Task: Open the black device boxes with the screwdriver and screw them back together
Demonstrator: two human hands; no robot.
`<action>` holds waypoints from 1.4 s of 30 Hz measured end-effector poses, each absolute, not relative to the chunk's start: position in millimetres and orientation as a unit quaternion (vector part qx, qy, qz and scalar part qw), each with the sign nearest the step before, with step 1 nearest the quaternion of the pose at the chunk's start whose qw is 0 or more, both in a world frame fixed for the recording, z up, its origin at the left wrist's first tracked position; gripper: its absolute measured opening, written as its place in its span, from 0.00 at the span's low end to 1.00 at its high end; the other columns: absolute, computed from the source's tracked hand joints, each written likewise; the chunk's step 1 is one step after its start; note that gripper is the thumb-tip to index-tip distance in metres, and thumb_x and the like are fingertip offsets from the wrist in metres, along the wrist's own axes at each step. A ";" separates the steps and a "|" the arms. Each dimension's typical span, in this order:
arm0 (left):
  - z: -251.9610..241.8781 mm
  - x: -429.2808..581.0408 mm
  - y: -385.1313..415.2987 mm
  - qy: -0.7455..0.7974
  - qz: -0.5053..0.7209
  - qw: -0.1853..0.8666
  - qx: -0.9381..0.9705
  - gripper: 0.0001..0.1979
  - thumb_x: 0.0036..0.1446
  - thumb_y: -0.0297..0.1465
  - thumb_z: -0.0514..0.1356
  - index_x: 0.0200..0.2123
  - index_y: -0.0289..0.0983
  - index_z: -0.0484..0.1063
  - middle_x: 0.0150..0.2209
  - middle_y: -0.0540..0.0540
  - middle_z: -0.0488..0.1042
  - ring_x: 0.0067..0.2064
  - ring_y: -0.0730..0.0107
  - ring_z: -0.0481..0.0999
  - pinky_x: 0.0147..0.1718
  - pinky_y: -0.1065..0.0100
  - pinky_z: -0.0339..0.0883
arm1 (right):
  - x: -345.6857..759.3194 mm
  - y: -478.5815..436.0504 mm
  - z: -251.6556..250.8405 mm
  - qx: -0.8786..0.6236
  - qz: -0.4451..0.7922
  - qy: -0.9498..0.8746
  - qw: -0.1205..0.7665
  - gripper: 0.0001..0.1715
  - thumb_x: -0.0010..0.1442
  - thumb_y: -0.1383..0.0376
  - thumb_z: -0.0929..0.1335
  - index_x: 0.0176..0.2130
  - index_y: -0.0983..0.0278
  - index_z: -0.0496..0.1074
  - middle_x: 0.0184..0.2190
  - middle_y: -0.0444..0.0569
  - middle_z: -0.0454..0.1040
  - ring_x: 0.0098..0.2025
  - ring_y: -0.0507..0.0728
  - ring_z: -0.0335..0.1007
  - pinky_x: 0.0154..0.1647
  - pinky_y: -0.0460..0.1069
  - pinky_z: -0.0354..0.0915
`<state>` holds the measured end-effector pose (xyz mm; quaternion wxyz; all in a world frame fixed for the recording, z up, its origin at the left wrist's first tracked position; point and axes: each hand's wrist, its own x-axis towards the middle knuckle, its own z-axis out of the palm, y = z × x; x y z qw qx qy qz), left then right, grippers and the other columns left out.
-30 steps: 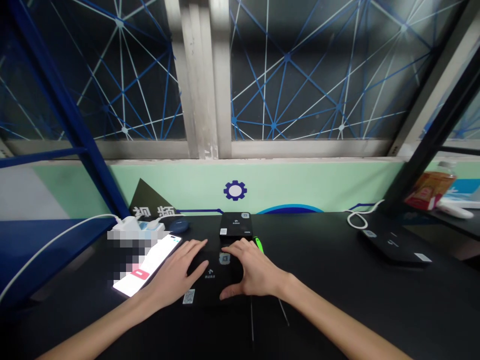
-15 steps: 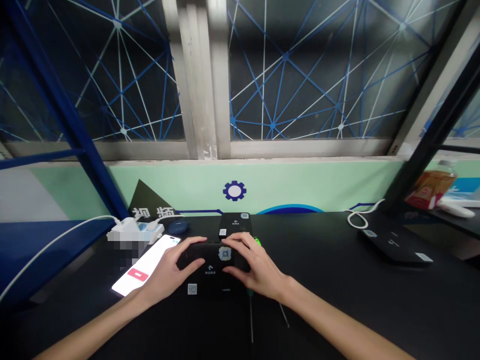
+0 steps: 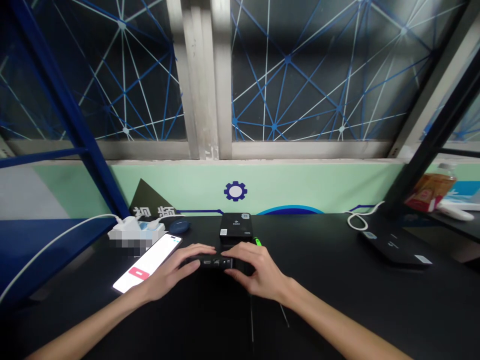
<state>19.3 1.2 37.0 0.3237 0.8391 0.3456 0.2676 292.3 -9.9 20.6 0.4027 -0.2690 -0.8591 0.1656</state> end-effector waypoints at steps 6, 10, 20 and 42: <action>24.8 14.0 8.5 0.370 0.185 0.305 0.858 0.37 0.57 0.50 0.64 0.66 0.45 0.60 0.64 0.41 0.64 0.63 0.50 0.65 0.62 0.49 0.60 | 298.5 -4.3 20.0 -0.246 0.153 -0.904 0.313 0.26 0.50 0.71 0.71 0.50 0.61 0.74 0.46 0.52 0.76 0.46 0.60 0.73 0.49 0.54 0.70; 20.4 16.0 7.0 0.372 0.173 0.276 0.869 0.44 0.50 0.46 0.70 0.67 0.45 0.58 0.66 0.39 0.60 0.65 0.48 0.63 0.61 0.48 0.61 | 300.8 -4.1 26.5 -0.231 0.145 -0.928 0.252 0.29 0.49 0.65 0.73 0.52 0.62 0.74 0.48 0.54 0.74 0.47 0.62 0.72 0.49 0.55 0.70; 17.1 20.1 0.3 0.371 0.173 0.211 0.888 0.35 0.62 0.49 0.60 0.68 0.50 0.55 0.68 0.43 0.57 0.65 0.51 0.63 0.60 0.49 0.65 | 317.4 11.9 38.9 -0.429 0.000 -0.864 0.265 0.10 0.64 0.64 0.63 0.37 0.61 0.75 0.30 0.47 0.76 0.30 0.56 0.71 0.33 0.50 0.62; 8.0 23.9 0.9 0.402 0.199 0.152 0.881 0.24 0.71 0.45 0.48 0.66 0.46 0.57 0.64 0.43 0.64 0.63 0.56 0.67 0.58 0.54 0.65 | 345.0 31.9 48.3 -0.647 0.064 -0.737 0.187 0.23 0.53 0.58 0.71 0.15 0.61 0.60 0.15 0.45 0.66 0.18 0.53 0.60 0.21 0.48 0.52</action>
